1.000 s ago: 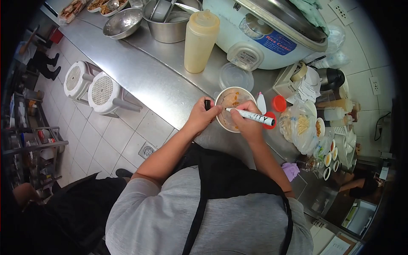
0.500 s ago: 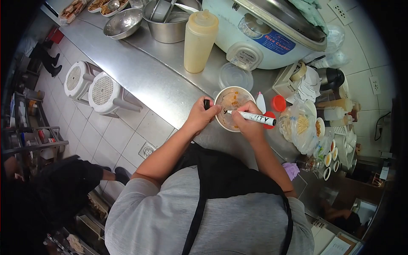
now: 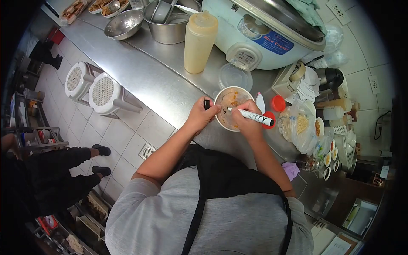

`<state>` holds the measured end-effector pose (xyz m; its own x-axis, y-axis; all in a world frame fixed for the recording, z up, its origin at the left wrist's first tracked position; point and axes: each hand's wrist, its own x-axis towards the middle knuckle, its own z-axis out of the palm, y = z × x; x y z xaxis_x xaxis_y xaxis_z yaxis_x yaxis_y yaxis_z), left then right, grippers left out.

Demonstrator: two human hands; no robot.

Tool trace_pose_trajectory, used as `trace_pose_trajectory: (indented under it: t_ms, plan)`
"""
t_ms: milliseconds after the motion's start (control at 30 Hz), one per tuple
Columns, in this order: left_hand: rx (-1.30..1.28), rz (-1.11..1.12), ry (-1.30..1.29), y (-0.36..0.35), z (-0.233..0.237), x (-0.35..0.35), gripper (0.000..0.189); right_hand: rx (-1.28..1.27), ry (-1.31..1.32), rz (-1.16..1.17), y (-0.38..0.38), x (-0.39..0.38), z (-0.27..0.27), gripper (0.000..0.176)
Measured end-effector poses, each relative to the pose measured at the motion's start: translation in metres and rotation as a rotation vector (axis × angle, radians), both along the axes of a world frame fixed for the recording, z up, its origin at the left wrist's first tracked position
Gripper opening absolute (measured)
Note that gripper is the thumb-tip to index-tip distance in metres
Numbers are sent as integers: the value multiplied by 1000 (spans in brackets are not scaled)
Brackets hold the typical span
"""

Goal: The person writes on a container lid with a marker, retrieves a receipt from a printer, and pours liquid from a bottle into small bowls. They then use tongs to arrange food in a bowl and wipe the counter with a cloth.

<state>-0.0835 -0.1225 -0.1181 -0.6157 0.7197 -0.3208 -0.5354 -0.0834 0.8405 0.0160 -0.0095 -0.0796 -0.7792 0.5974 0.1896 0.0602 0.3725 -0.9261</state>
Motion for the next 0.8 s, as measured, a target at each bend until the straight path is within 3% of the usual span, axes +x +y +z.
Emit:
trace_pose_trajectory:
  t_ms: [67, 167, 267, 467, 800]
  plan:
    - [12, 1, -1, 0, -2, 0, 23, 39, -39, 51, 1, 3, 2, 14]
    - [12, -5, 15, 0, -1, -1, 23, -128, -25, -46, 3, 2, 0, 14]
    - [17, -5, 13, 0, -3, 0, 23, 31, 4, 23, 3, 3, 1, 13]
    - [6, -6, 12, 0, -2, 0, 23, -98, -39, -22, 7, 5, 7, 13]
    - [9, 8, 4, 0, 1, 1, 24, -50, -65, -56, 10, 8, 2, 14]
